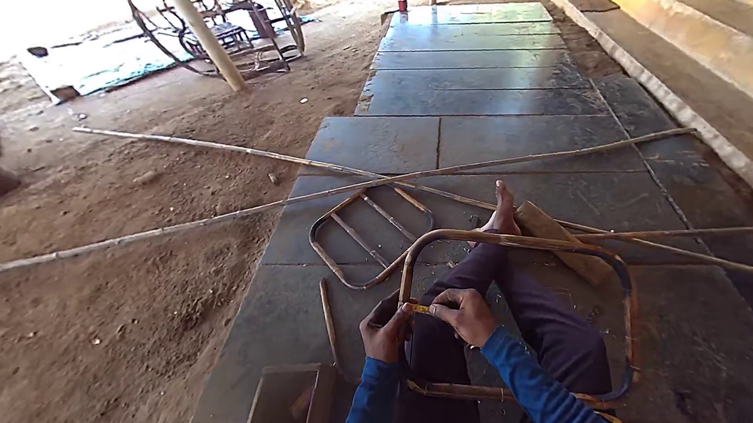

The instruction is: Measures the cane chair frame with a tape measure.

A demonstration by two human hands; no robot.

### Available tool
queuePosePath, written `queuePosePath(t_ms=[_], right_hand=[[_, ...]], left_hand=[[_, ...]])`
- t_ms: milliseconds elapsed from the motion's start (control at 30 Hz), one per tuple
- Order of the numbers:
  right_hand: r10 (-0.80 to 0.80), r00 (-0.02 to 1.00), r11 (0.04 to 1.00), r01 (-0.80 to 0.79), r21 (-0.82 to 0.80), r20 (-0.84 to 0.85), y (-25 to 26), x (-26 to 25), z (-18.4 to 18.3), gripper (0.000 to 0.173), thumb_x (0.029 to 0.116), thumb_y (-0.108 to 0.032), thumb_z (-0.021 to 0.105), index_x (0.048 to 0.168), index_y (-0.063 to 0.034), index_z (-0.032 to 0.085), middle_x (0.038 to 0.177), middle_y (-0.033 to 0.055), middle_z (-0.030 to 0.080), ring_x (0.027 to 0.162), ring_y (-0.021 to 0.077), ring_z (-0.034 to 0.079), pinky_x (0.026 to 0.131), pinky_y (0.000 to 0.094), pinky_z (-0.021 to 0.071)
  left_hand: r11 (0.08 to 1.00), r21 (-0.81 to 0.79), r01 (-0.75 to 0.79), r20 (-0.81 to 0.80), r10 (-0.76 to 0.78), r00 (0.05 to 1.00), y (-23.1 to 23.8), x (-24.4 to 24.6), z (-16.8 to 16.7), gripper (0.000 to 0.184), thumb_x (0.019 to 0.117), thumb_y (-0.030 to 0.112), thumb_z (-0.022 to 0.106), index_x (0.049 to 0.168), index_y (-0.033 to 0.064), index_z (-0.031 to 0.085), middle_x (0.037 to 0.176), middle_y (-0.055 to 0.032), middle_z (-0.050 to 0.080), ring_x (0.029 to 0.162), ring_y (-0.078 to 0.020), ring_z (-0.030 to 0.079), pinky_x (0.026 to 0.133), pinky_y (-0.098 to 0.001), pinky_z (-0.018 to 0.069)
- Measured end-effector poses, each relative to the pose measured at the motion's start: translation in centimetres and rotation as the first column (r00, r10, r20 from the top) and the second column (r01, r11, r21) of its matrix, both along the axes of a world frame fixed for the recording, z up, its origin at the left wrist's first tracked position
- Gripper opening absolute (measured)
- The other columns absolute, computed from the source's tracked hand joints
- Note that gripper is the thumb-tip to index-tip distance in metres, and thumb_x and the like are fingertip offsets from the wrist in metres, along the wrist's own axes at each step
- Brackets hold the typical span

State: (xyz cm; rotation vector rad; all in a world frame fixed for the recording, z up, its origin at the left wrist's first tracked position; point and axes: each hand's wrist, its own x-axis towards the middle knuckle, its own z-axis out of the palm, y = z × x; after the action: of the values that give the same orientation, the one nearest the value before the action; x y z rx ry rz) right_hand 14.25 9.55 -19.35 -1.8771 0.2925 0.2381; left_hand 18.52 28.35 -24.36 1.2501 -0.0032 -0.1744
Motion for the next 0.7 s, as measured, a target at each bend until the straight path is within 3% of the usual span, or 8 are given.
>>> queuePosePath(t_ms=[133,200,333,433,533,633,700], right_hand=[[0.079,0.996,0.984,-0.07,-0.165,0.051,-3.6,-2.5,0.6,0.024,0.0952,-0.032,0.074,0.109,-0.0119,0.077,0.1,0.0038,0.075,0.086,0.0144,0.071,0.084,0.0397,0.0594],[0.077,0.99,0.975,-0.051,-0.215,0.117,-6.9,-5.3,0.7,0.018,0.0939,-0.026,0.076,0.105,-0.0115,0.078,0.1,0.0019,0.076,0.091,0.0127,0.072,0.089,0.039,0.0596],[-0.022,0.988,0.933,0.076,-0.352,0.153,-15.4,-12.1,1.0,0.01,0.0912,-0.023,0.079,0.1,-0.0168,0.08,0.097,-0.0048,0.077,0.09,0.0082,0.072,0.087,0.0377,0.0614],[-0.136,0.977,0.924,0.184,-0.335,0.163,-19.7,-16.2,1.7,0.01,0.0888,-0.015,0.081,0.099,-0.0152,0.08,0.098,-0.0036,0.078,0.09,0.0095,0.073,0.086,0.0385,0.0621],[-0.186,0.966,0.933,0.232,-0.275,0.182,-21.7,-18.7,1.5,0.012,0.0873,-0.01,0.081,0.098,-0.0143,0.081,0.094,-0.0034,0.078,0.08,0.0094,0.073,0.077,0.0347,0.0638],[-0.199,0.966,0.932,0.238,-0.274,0.163,-22.4,-19.6,1.2,0.013,0.0875,-0.01,0.082,0.099,-0.0155,0.082,0.093,-0.0036,0.078,0.081,0.0091,0.074,0.077,0.035,0.0636],[-0.228,0.964,0.927,0.258,-0.274,0.135,-22.8,-19.8,1.3,0.011,0.0887,-0.012,0.081,0.099,-0.016,0.082,0.09,-0.0026,0.078,0.074,0.0097,0.072,0.071,0.0352,0.0629]], left_hand=[[1.0,-0.001,-0.002,-0.036,0.002,0.999,0.2,0.2,-0.1,0.031,0.0941,0.0,0.066,0.123,-0.01,0.067,0.092,-0.0261,0.073,0.052,-0.019,0.063,0.043,-0.0285,0.0517],[1.0,-0.002,-0.006,-0.046,0.006,0.999,0.3,0.2,-0.2,0.03,0.094,-0.001,0.066,0.123,-0.0104,0.068,0.091,-0.026,0.073,0.051,-0.0193,0.063,0.042,-0.0291,0.0521],[0.999,0.04,0.017,-0.034,-0.015,0.999,-0.1,0.3,0.0,0.031,0.0929,-0.002,0.066,0.123,-0.0097,0.068,0.092,-0.0256,0.073,0.05,-0.0195,0.062,0.042,-0.0293,0.0513],[0.999,0.048,0.022,-0.013,-0.021,1.0,-0.4,0.2,0.2,0.03,0.0929,-0.001,0.066,0.122,-0.0089,0.068,0.093,-0.0251,0.074,0.05,-0.0188,0.062,0.042,-0.029,0.0514],[0.998,0.054,0.025,-0.009,-0.025,1.0,-0.4,0.2,0.3,0.029,0.0965,0.001,0.062,0.123,-0.0087,0.068,0.093,-0.0242,0.074,0.05,-0.0181,0.062,0.042,-0.0284,0.0517],[0.999,0.044,0.021,-0.021,-0.02,1.0,-0.2,0.2,0.4,0.029,0.0975,0.001,0.059,0.123,-0.0087,0.067,0.094,-0.0244,0.074,0.05,-0.0181,0.062,0.042,-0.0283,0.0515],[0.999,0.044,0.018,-0.024,-0.017,1.0,-0.3,0.2,0.5,0.029,0.098,0.001,0.059,0.124,-0.0091,0.067,0.095,-0.025,0.073,0.05,-0.0186,0.062,0.042,-0.0283,0.0515]])
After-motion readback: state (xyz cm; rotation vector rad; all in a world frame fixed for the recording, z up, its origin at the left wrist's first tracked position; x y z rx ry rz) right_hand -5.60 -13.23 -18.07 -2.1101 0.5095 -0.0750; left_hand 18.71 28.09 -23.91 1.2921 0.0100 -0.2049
